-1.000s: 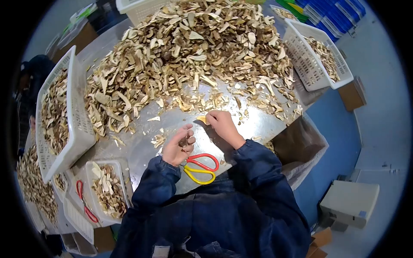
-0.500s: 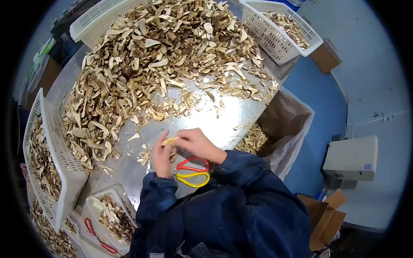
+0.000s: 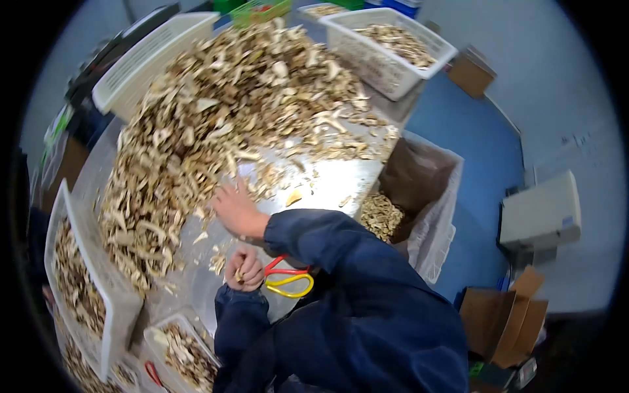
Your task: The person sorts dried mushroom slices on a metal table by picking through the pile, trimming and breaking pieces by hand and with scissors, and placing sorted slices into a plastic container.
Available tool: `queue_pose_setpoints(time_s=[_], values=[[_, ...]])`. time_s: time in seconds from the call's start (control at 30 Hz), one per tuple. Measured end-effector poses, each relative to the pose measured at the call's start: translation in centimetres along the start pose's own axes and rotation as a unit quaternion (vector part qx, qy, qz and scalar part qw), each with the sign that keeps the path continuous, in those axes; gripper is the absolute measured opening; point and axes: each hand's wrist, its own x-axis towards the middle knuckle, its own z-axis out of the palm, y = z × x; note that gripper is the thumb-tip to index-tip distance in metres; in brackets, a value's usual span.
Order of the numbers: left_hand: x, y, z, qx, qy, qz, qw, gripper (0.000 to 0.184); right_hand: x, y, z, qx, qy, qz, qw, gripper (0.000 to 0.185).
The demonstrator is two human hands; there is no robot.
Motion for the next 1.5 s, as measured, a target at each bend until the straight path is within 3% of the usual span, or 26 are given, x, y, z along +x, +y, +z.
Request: queue_pose_setpoints(time_s=[0.03,0.07,0.1,0.2,0.27,0.4,0.53,0.57,0.67,0.8,0.83,0.97,1.07,1.2,1.27,1.3,1.43,1.5], values=[[0.1,0.1,-0.1,-0.015,-0.017,0.022,1.000,0.036,0.0,0.3,-0.1,-0.019,0.021,0.016,0.999,0.018],[0.2,0.3,-0.2,-0.029,-0.013,0.033,0.999,0.036,-0.1,0.7,-0.1,-0.035,0.038,0.028,0.998,0.019],[0.0,0.5,-0.3,-0.044,-0.007,0.049,0.998,0.036,-0.7,1.8,-1.1,-0.022,-0.030,0.062,0.997,0.019],[0.4,0.4,0.0,-0.091,0.023,0.099,0.991,0.033,-4.9,5.9,-3.7,-0.098,0.002,0.105,0.990,0.014],[0.6,0.2,0.3,-0.081,0.061,0.140,0.985,0.028,-9.1,8.0,-7.4,-0.122,-0.039,0.149,0.980,0.015],[1.1,0.1,0.2,-0.200,0.129,0.206,0.949,0.019,-18.2,14.6,-11.7,-0.262,0.014,0.243,0.934,0.012],[1.7,0.7,0.8,-0.247,0.254,0.263,0.898,0.015,-23.1,19.1,-15.9,-0.292,0.087,0.356,0.883,0.019],[1.3,1.2,-0.3,-0.209,0.254,0.208,0.921,0.014,-23.5,20.1,-16.3,-0.267,0.102,0.364,0.886,0.022],[1.0,0.9,-1.3,-0.120,0.368,0.194,0.901,0.013,-20.9,22.1,-17.1,-0.124,0.163,0.327,0.923,0.024],[3.5,-0.9,2.5,-0.068,0.425,0.181,0.884,0.017,-15.0,27.8,-16.3,-0.026,0.198,0.342,0.918,0.023],[3.7,-1.0,2.8,-0.075,0.416,0.180,0.888,0.019,-12.9,29.0,-16.3,-0.046,0.211,0.300,0.929,0.025],[4.3,-1.1,1.6,-0.189,0.387,0.224,0.874,0.019,-3.5,31.0,-15.2,0.129,0.232,0.228,0.937,0.027],[4.8,-0.8,0.3,-0.320,0.316,0.229,0.863,0.014,3.0,32.0,-13.1,0.200,0.085,0.219,0.951,0.030],[5.5,-1.5,0.7,-0.226,0.291,0.265,0.891,0.013,8.7,33.4,-7.9,0.073,-0.014,0.339,0.938,0.043],[5.8,-1.6,1.2,-0.199,0.271,0.265,0.904,0.014,9.6,33.0,-5.7,-0.128,-0.094,0.197,0.967,0.056],[5.6,-1.5,0.9,-0.205,0.271,0.270,0.901,0.014,10.5,31.7,-5.1,0.111,0.014,0.391,0.913,0.064],[4.1,-1.2,-0.7,-0.302,0.229,0.253,0.890,0.013,9.0,27.6,-5.8,0.162,-0.033,0.340,0.926,0.074],[4.2,-1.2,-0.5,-0.368,0.215,0.250,0.869,0.013,7.8,25.4,-6.8,0.186,-0.041,0.311,0.931,0.064]])
